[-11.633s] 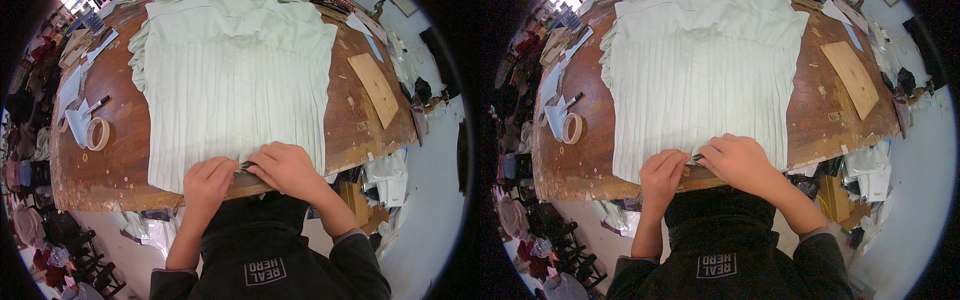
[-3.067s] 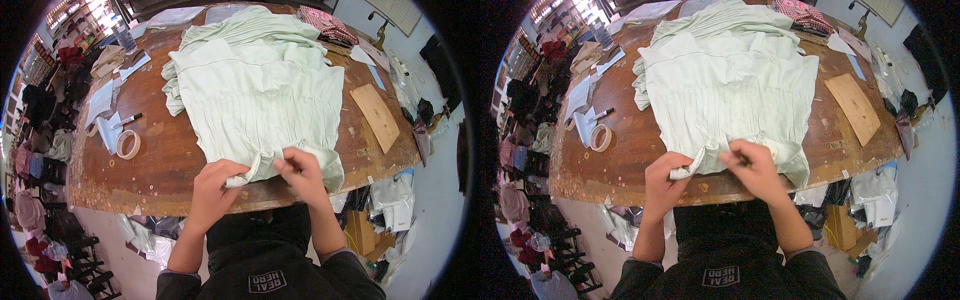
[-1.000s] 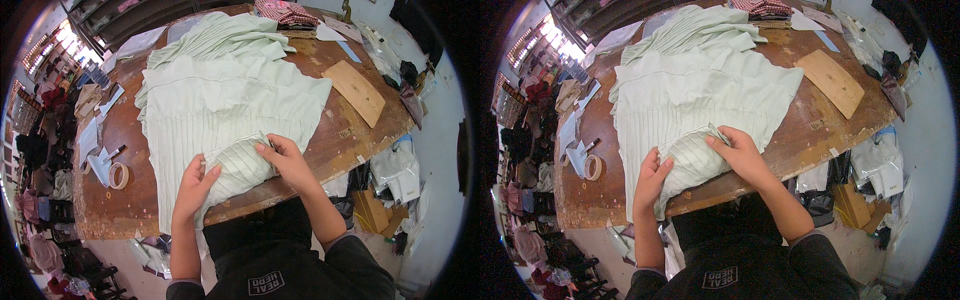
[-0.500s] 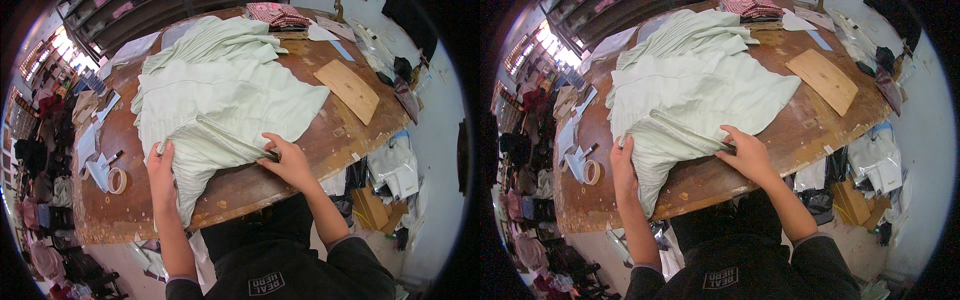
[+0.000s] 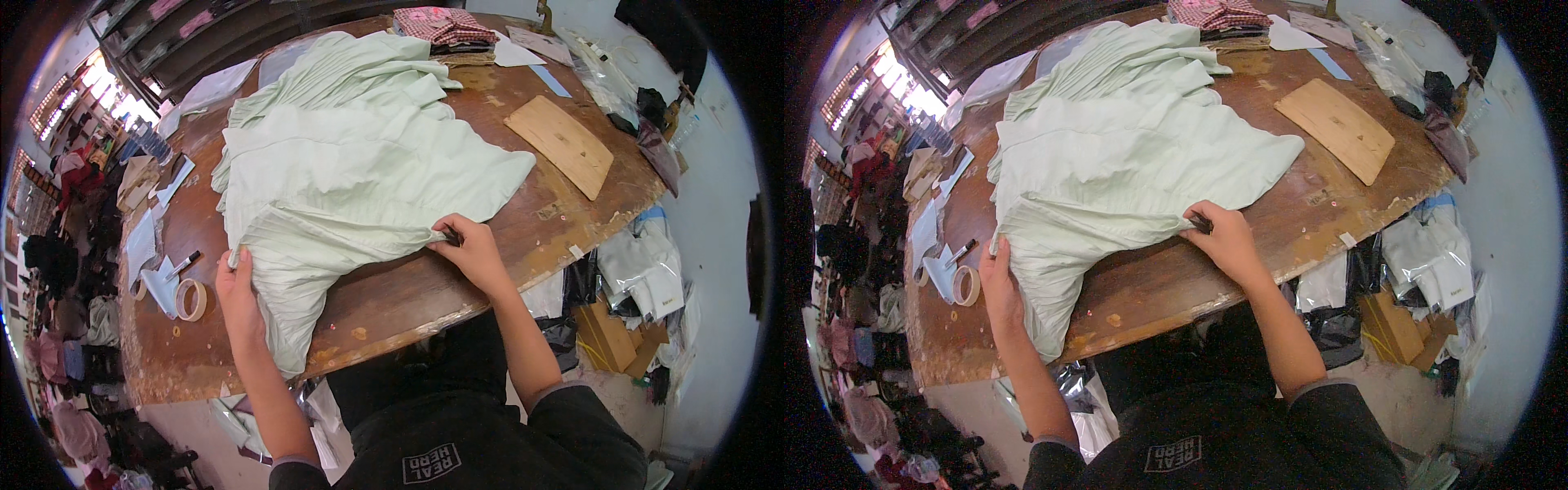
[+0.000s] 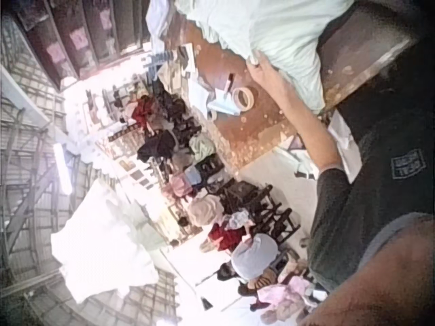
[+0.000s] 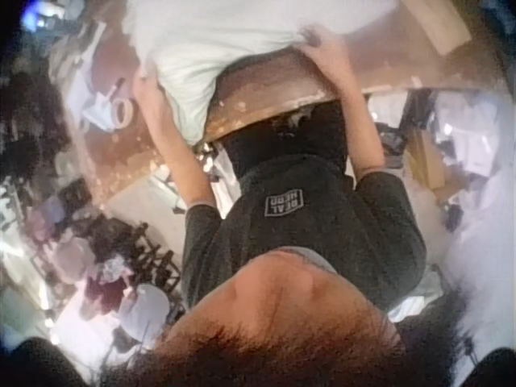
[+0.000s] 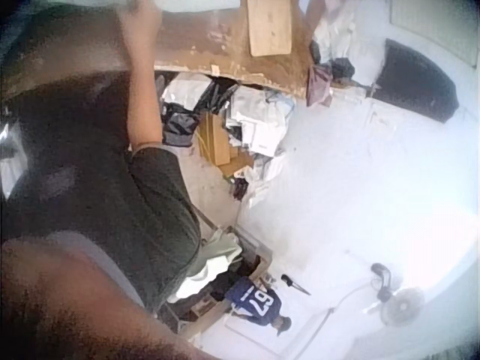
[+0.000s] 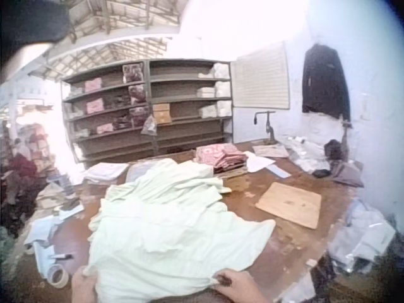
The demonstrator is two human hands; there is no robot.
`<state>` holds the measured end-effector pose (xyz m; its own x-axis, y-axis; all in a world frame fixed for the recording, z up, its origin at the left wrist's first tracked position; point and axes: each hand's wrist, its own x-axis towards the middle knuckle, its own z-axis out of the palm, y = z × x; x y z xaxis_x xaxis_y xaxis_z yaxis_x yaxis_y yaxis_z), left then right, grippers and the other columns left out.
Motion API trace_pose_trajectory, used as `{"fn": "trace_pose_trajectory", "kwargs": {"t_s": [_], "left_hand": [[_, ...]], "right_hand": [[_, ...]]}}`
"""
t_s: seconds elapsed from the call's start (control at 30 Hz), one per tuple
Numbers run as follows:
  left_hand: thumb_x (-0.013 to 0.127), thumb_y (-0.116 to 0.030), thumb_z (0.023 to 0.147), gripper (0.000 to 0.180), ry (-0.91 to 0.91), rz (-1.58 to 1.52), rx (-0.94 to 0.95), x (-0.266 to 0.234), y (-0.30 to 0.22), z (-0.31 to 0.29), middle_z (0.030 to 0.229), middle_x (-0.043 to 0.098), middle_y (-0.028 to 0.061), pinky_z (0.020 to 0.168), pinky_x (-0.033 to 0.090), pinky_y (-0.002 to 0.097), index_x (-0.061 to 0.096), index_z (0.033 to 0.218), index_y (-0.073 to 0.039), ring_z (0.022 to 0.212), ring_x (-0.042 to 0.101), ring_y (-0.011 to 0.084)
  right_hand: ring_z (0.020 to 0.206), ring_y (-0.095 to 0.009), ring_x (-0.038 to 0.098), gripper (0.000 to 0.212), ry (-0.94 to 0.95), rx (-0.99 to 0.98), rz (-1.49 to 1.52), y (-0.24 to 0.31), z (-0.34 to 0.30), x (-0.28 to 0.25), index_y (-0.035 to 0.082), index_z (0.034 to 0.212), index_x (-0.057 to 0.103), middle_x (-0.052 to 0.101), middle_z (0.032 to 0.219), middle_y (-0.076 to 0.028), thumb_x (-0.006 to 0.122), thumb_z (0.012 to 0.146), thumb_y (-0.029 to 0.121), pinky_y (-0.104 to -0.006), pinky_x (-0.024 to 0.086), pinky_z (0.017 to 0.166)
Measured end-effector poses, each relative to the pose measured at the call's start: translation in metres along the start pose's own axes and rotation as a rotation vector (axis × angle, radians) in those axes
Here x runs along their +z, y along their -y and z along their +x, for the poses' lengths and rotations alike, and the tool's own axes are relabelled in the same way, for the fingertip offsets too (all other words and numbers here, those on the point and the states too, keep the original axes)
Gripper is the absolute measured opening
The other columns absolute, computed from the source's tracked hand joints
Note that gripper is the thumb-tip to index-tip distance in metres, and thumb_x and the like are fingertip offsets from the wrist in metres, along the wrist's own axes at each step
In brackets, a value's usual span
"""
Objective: The person uses a small cutting tool to trim the hem of a light green pleated garment laid on a wooden worktable. They repeatedly lift and cut small sections of the hem, then fold and smooth the garment. The person also handles a separate folded piece of the same fabric.
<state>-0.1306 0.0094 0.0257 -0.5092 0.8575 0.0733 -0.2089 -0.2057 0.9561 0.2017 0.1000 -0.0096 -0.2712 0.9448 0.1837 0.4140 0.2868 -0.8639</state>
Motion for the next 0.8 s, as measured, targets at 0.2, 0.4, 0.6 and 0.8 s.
{"fn": "trace_pose_trajectory", "kwargs": {"t_s": [0.2, 0.4, 0.6, 0.8], "left_hand": [[0.058, -0.014, 0.099, 0.016, -0.045, 0.066, 0.049, -0.014, -0.002, -0.004, 0.101, 0.064, 0.0043, 0.085, 0.045, 0.0256, 0.057, 0.109, -0.001, 0.093, 0.058, 0.0104], [0.058, -0.011, 0.098, 0.01, -0.077, 0.116, 0.283, -0.059, 0.019, -0.044, 0.094, 0.06, 0.0056, 0.077, 0.045, 0.0261, 0.052, 0.099, -0.003, 0.084, 0.054, 0.0115], [0.066, -0.019, 0.093, 0.023, 0.064, 0.123, 0.366, -0.066, 0.018, -0.046, 0.092, 0.059, 0.0046, 0.078, 0.048, 0.0288, 0.052, 0.105, -0.004, 0.083, 0.057, 0.0134], [0.071, -0.002, 0.079, 0.018, 0.165, 0.367, 0.44, -0.029, -0.011, -0.05, 0.094, 0.065, 0.0095, 0.076, 0.047, 0.0289, 0.062, 0.094, -0.001, 0.083, 0.06, 0.0169]], "right_hand": [[0.074, -0.01, 0.057, 0.017, 0.045, 0.024, 0.223, 0.002, -0.011, -0.006, -0.002, 0.095, 0.067, 0.07, 0.086, -0.007, 0.071, 0.081, 0.007, -0.0262, 0.046, 0.069], [0.088, -0.013, 0.062, 0.009, 0.068, 0.058, 0.548, -0.006, -0.023, -0.008, -0.003, 0.092, 0.066, 0.07, 0.096, -0.008, 0.067, 0.083, 0.0, -0.0284, 0.048, 0.084], [0.092, -0.015, 0.063, 0.011, 0.089, 0.056, 0.643, -0.016, -0.024, -0.006, 0.0, 0.093, 0.067, 0.07, 0.098, -0.009, 0.069, 0.083, 0.002, -0.0291, 0.049, 0.086], [0.087, -0.028, 0.066, 0.051, 0.015, -0.405, -0.299, 0.053, -0.03, 0.0, 0.014, 0.119, 0.061, 0.065, 0.11, -0.007, 0.08, 0.072, 0.021, -0.0354, 0.053, 0.074]]}}
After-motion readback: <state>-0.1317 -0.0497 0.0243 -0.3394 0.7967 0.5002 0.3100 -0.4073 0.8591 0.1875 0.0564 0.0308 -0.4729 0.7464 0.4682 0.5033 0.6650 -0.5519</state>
